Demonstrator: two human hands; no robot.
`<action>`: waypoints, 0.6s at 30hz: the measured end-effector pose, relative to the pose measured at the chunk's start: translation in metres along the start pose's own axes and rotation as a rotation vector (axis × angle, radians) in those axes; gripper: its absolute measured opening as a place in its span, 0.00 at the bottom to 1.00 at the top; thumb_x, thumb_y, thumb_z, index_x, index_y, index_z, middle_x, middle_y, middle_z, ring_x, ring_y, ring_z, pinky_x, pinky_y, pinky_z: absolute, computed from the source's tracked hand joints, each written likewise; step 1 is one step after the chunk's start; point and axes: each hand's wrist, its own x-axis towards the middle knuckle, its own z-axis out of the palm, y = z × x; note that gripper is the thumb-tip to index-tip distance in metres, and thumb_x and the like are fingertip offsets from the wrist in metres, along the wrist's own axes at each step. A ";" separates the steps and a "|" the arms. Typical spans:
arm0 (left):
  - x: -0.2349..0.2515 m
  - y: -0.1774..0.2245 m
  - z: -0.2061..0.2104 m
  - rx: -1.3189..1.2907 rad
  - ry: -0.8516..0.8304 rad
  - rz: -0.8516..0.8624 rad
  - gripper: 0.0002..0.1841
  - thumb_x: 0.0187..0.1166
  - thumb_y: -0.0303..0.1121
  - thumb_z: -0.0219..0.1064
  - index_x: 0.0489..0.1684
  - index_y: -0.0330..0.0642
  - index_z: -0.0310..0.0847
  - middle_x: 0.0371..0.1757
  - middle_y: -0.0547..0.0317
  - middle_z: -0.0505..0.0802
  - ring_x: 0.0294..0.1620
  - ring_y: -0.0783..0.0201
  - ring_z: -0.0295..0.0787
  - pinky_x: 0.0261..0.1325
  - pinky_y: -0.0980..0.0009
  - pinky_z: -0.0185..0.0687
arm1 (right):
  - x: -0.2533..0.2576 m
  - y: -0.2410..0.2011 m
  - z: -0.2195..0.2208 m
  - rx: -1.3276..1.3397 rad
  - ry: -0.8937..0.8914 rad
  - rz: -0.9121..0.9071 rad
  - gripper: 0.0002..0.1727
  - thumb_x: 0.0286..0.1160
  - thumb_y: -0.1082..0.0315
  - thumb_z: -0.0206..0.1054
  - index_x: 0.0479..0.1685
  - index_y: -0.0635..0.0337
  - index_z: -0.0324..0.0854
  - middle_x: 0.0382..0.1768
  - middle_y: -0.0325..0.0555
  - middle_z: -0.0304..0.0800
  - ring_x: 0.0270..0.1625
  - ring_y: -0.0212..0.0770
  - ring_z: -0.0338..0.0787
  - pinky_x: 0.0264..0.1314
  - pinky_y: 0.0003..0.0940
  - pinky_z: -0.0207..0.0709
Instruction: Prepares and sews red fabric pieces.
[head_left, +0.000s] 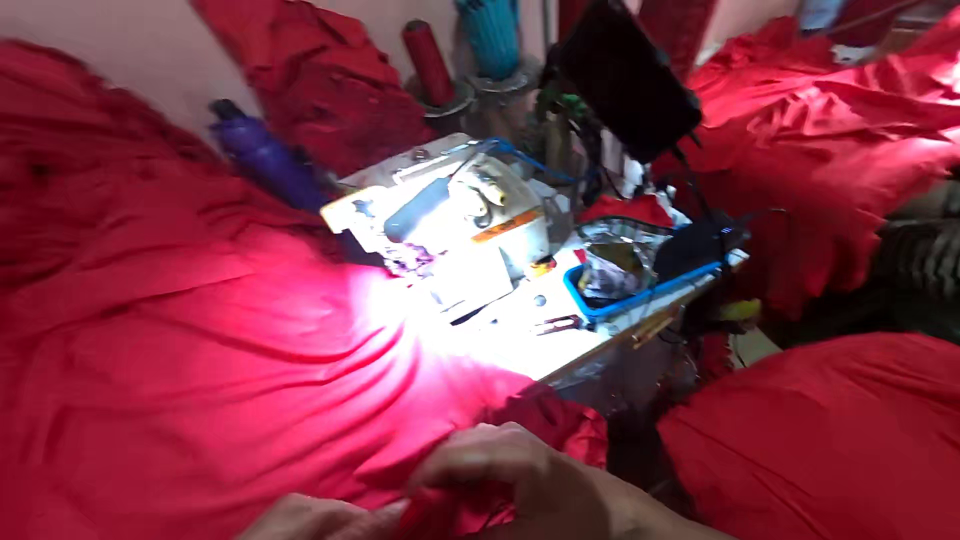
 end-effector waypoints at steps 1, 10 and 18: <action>-0.007 -0.006 -0.005 0.006 0.073 -0.029 0.10 0.82 0.28 0.69 0.38 0.25 0.86 0.35 0.45 0.90 0.43 0.72 0.84 0.51 0.82 0.76 | 0.001 0.004 0.004 0.024 -0.028 0.019 0.11 0.71 0.76 0.70 0.39 0.81 0.83 0.31 0.57 0.88 0.37 0.32 0.87 0.45 0.22 0.78; 0.003 -0.055 -0.044 0.102 0.265 -0.099 0.09 0.88 0.35 0.62 0.51 0.47 0.90 0.50 0.78 0.92 0.55 0.90 0.82 0.59 0.89 0.75 | 0.007 0.023 0.003 -0.040 0.005 0.187 0.11 0.78 0.73 0.65 0.39 0.78 0.84 0.38 0.57 0.91 0.45 0.33 0.89 0.50 0.22 0.80; 0.074 -0.201 0.055 0.365 0.475 -0.271 0.05 0.68 0.22 0.71 0.31 0.30 0.92 0.36 0.46 0.94 0.39 0.60 0.91 0.47 0.68 0.84 | 0.017 0.102 -0.022 -0.231 0.560 0.584 0.20 0.73 0.72 0.68 0.63 0.72 0.83 0.33 0.36 0.92 0.32 0.17 0.86 0.39 0.15 0.81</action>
